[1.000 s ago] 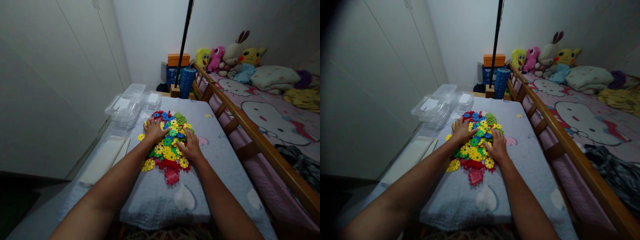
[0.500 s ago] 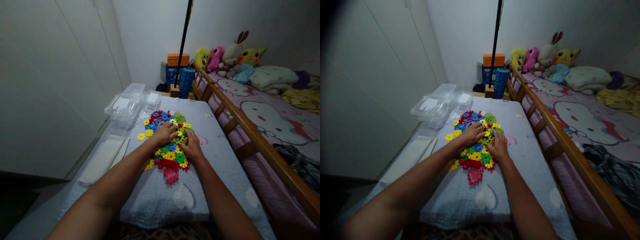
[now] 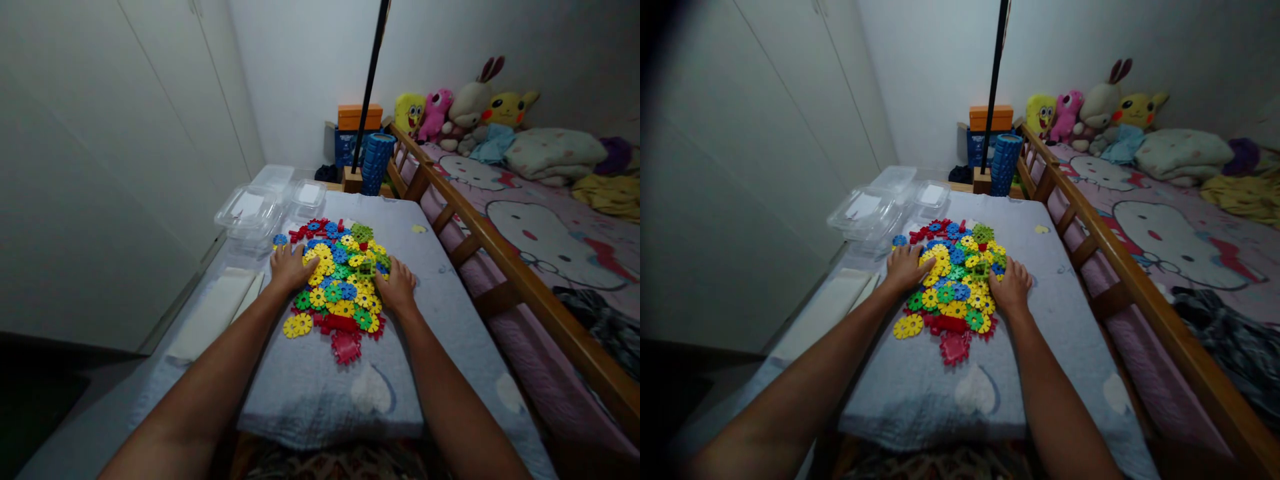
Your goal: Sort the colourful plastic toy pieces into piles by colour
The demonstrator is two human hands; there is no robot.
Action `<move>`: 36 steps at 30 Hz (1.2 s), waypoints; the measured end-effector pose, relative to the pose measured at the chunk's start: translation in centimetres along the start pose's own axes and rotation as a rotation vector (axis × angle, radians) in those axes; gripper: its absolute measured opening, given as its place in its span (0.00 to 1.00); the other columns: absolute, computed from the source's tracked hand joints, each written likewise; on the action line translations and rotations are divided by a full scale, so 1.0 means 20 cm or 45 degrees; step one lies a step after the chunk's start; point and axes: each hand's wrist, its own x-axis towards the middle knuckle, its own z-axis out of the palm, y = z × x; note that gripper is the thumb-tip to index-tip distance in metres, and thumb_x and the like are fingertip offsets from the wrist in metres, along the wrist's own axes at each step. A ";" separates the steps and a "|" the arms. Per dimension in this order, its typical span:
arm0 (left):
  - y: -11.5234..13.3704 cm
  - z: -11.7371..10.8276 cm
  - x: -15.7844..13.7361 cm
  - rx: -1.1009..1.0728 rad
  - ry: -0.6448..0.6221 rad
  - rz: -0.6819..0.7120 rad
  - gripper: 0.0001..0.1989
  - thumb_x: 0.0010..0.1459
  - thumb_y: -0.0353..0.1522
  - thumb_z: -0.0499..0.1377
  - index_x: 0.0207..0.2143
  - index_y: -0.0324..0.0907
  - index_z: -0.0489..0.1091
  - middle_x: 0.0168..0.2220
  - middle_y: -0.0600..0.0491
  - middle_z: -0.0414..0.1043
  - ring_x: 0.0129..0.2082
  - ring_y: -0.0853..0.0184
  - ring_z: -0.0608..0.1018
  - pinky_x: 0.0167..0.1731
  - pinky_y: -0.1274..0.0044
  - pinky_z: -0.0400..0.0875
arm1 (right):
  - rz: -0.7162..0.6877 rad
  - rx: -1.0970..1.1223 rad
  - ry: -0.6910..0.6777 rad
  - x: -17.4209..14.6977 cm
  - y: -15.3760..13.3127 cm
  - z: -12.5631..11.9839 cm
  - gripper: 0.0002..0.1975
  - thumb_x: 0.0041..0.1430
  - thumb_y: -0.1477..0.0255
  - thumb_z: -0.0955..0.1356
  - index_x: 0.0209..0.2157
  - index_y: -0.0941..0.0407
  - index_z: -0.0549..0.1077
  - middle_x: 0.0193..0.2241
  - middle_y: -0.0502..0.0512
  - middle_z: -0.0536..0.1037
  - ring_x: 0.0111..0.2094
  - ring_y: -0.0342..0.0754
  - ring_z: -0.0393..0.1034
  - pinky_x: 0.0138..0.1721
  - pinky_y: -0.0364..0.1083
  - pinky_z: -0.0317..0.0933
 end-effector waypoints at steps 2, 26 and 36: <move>0.02 0.02 -0.03 0.027 -0.054 0.095 0.34 0.65 0.52 0.53 0.65 0.44 0.63 0.66 0.38 0.62 0.68 0.45 0.60 0.65 0.55 0.54 | -0.041 0.005 -0.037 0.00 -0.01 0.02 0.30 0.64 0.60 0.63 0.64 0.57 0.65 0.56 0.67 0.74 0.59 0.64 0.64 0.61 0.63 0.55; 0.18 0.12 0.09 -0.922 0.017 0.438 0.26 0.54 0.33 0.66 0.56 0.41 0.71 0.56 0.45 0.73 0.57 0.55 0.75 0.61 0.61 0.69 | -0.239 0.925 -0.159 0.14 -0.26 0.08 0.25 0.53 0.65 0.70 0.53 0.52 0.72 0.53 0.59 0.75 0.56 0.57 0.69 0.61 0.59 0.63; -0.01 -0.12 -0.07 -0.695 -0.098 0.526 0.32 0.57 0.44 0.64 0.62 0.43 0.67 0.62 0.44 0.68 0.63 0.52 0.70 0.66 0.58 0.62 | -0.375 0.635 -0.236 0.14 -0.12 -0.05 0.33 0.56 0.58 0.71 0.62 0.51 0.68 0.62 0.63 0.67 0.64 0.61 0.61 0.64 0.61 0.58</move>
